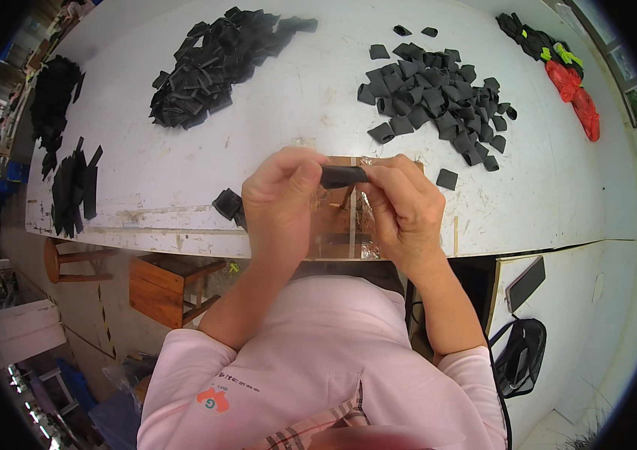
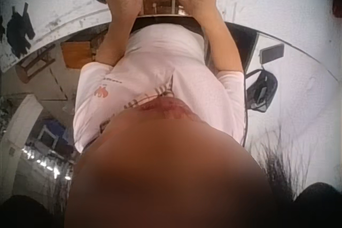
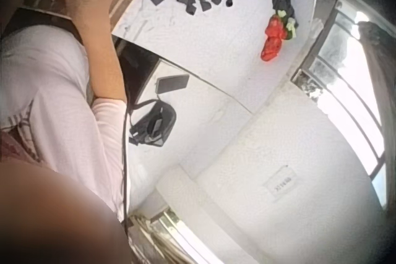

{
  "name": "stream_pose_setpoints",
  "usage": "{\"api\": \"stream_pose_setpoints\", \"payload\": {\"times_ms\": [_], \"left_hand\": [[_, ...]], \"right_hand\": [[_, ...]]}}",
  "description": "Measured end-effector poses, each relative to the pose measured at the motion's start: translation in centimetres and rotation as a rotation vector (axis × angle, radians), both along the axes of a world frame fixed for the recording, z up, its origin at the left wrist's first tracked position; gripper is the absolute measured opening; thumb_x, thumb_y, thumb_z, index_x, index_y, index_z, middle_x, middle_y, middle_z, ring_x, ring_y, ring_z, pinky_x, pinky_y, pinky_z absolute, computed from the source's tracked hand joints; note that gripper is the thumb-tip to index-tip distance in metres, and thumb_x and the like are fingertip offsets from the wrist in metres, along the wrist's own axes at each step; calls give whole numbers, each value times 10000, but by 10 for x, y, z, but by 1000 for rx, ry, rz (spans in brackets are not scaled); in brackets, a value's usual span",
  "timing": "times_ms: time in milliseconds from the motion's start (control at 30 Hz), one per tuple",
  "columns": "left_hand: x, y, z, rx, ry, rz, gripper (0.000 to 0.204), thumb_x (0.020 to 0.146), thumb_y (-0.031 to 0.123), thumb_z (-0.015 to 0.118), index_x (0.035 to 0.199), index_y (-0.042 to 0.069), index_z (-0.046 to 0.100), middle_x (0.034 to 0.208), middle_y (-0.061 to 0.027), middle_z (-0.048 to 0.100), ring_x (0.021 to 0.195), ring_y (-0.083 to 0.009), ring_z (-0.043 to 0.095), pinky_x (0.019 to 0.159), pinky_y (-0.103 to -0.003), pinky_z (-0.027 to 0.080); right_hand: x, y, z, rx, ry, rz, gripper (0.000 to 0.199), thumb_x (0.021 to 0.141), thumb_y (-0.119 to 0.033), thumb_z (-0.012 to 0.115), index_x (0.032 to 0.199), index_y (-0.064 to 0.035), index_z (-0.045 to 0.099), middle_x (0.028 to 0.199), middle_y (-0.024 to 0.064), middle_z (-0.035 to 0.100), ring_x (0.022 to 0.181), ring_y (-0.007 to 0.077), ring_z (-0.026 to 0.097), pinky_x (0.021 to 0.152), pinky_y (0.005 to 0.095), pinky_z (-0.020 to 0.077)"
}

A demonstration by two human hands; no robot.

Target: The recorder is assembling small rubber or foam components, likely for sports or recreation goods, at a workbench.

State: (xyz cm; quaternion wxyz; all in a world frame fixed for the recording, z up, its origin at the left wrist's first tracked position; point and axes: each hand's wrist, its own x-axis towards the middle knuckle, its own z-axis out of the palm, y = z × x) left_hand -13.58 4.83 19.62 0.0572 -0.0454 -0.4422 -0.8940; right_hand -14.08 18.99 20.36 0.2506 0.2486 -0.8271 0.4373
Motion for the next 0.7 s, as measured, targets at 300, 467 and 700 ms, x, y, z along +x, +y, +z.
{"api": "stream_pose_setpoints", "payload": {"times_ms": [300, 467, 700], "left_hand": [[-8, -4, -10, -231, 169, 75, 91, 843, 85, 540, 846, -1, 568, 806, -7, 538, 740, -53, 449, 672, -177, 354], [-4, -2, -15, -206, 146, 38, 100, 851, 68, 519, 871, -26, 549, 880, -71, 537, 766, -101, 470, 704, -215, 383], [0, -4, -5, -406, -206, -198, 141, 842, 68, 489, 909, -41, 550, 733, -66, 548, 501, -44, 439, 437, -156, 349]], "right_hand": [[6, -4, 17, 10, -194, 2, 128, 689, 3, 614, 800, -12, 551, 692, 81, 524, 596, 237, 534, 496, 316, 425], [0, -3, 6, 59, -34, -5, 98, 706, -5, 608, 781, -15, 546, 667, 88, 499, 575, 242, 511, 486, 323, 407], [0, -3, 7, -6, -97, -21, 67, 724, 5, 593, 771, -18, 552, 647, 85, 483, 546, 226, 490, 470, 310, 390]]}}
